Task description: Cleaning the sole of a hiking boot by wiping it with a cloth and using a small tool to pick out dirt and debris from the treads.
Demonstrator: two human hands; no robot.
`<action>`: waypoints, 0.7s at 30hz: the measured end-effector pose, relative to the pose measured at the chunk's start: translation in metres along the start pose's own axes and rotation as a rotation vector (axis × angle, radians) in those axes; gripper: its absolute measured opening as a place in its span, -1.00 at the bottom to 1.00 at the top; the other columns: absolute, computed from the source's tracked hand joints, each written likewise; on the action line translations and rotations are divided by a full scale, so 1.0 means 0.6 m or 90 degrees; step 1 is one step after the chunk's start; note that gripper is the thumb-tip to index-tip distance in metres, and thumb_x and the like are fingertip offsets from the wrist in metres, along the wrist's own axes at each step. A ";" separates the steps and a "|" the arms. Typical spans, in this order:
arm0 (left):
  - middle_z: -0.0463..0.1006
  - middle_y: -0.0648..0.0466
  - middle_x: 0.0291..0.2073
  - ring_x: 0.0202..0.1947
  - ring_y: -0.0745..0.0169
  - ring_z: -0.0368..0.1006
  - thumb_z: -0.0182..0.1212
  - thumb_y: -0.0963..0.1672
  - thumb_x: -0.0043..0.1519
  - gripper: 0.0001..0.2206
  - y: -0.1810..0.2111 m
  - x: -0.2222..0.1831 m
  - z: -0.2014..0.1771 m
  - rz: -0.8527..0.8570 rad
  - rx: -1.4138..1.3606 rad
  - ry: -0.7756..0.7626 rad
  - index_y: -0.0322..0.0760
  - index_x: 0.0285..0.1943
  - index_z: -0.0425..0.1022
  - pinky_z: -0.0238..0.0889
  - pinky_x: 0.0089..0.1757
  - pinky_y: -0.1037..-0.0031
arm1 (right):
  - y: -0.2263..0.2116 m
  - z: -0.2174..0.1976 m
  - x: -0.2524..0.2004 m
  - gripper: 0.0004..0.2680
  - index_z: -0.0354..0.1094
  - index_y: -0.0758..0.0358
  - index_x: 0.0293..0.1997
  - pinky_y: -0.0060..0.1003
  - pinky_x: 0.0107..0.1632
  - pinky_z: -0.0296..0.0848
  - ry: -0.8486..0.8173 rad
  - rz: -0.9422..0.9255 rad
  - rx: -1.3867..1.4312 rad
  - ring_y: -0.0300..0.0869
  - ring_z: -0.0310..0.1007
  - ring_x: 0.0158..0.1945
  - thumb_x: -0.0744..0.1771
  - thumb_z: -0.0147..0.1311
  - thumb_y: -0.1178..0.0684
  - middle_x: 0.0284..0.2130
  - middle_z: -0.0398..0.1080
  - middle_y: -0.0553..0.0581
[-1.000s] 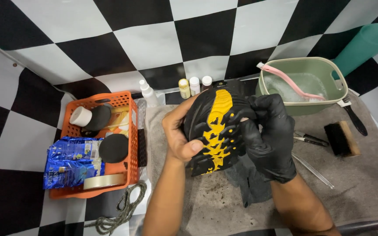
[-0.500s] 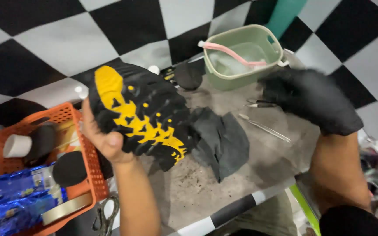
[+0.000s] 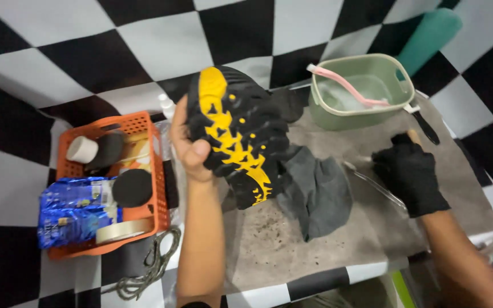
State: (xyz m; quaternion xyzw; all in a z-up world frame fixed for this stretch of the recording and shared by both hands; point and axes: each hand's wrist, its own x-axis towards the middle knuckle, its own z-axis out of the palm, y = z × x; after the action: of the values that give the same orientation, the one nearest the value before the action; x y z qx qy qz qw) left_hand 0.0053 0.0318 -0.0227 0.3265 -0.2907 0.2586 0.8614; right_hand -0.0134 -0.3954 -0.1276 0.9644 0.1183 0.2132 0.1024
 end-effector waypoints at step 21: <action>0.55 -0.11 0.07 0.12 -0.01 0.50 0.45 0.01 0.12 -0.36 0.021 0.012 0.007 -0.007 0.066 -0.063 -0.47 0.28 0.38 0.42 0.16 0.19 | -0.170 -0.339 0.157 -0.79 0.41 0.44 -0.20 -0.26 -0.01 0.48 0.318 -0.004 0.894 -0.01 0.50 -0.15 0.20 0.38 0.27 -0.24 0.47 0.32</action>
State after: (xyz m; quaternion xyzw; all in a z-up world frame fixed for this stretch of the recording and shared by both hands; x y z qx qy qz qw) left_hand 0.0007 0.0392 -0.0102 0.3846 -0.3171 0.2523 0.8294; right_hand -0.0380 -0.2430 0.0642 0.7252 0.2494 0.3003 -0.5672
